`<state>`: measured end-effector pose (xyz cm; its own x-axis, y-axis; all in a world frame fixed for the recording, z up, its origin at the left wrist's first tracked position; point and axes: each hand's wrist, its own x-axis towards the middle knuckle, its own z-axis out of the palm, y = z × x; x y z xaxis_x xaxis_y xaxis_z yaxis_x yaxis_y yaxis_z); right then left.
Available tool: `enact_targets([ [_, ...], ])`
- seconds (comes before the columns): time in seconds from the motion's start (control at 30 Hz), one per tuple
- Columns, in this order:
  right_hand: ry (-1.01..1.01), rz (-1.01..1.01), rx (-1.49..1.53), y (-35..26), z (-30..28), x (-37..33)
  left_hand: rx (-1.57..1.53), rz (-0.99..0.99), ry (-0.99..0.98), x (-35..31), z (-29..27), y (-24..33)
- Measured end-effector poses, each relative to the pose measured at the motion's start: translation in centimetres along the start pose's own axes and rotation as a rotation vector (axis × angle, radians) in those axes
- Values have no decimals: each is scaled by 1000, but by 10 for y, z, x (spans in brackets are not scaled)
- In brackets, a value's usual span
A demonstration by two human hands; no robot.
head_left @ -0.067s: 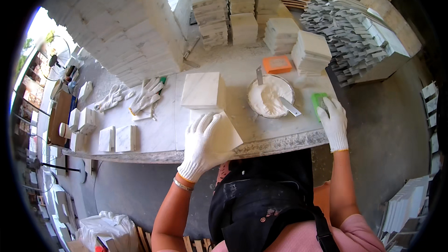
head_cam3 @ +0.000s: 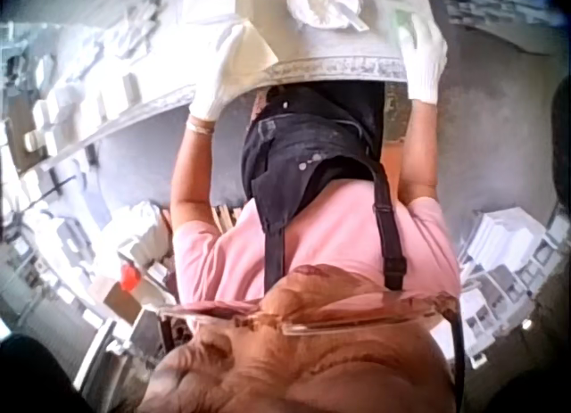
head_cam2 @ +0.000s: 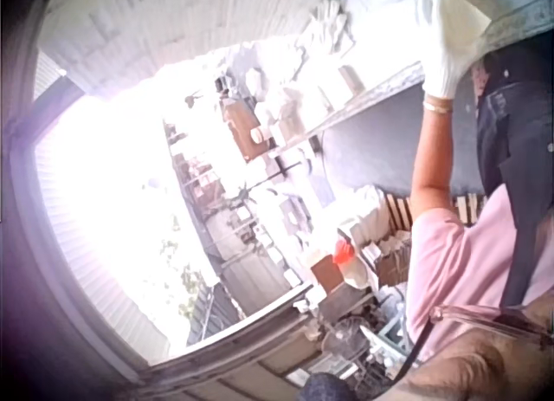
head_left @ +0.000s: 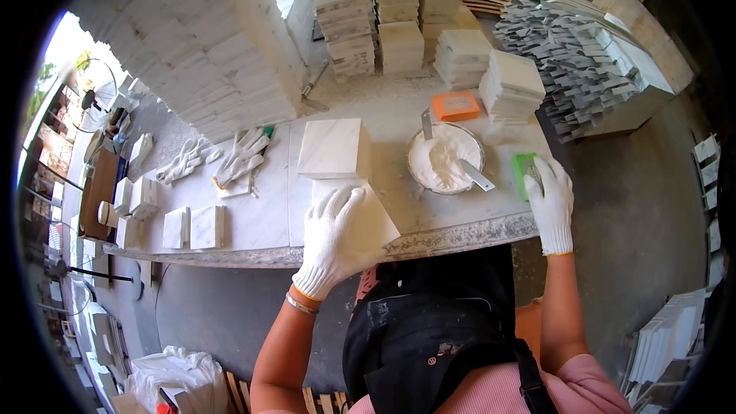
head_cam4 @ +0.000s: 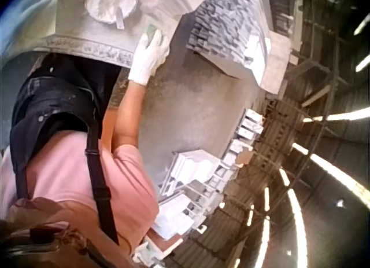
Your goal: The person repeatedly picks up white rectangular stone tiles, applies a white paste to the edges using a metal spatula, and smooths the edges with a green abrasive block. The person then places the finished tiles onto a stack on the table.
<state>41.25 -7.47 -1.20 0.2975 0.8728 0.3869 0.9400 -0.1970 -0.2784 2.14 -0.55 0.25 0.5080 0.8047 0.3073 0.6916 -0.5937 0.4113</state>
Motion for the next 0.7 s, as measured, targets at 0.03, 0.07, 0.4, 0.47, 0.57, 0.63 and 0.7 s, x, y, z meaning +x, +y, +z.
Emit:
enact_targets([
  [0.03,76,-86,49,-14,-10,-2,23,-14,-5,-1,-3,6],
  [0.07,152,-158,94,-34,-22,-8,16,-23,-13,-4,-5,14],
  [0.4,-382,-560,643,-126,6,-41,-121,65,-8,-9,-3,56],
  [0.47,-358,-552,779,-120,6,-52,-126,48,-1,-10,-2,58],
  [0.57,-464,-460,1019,-102,1,-72,-143,7,27,-16,2,56],
  [0.63,-418,-414,1081,-92,1,-75,-173,-10,44,-19,6,55],
  [0.7,-426,-267,1154,-84,-1,-76,-181,-20,58,-20,10,56],
])
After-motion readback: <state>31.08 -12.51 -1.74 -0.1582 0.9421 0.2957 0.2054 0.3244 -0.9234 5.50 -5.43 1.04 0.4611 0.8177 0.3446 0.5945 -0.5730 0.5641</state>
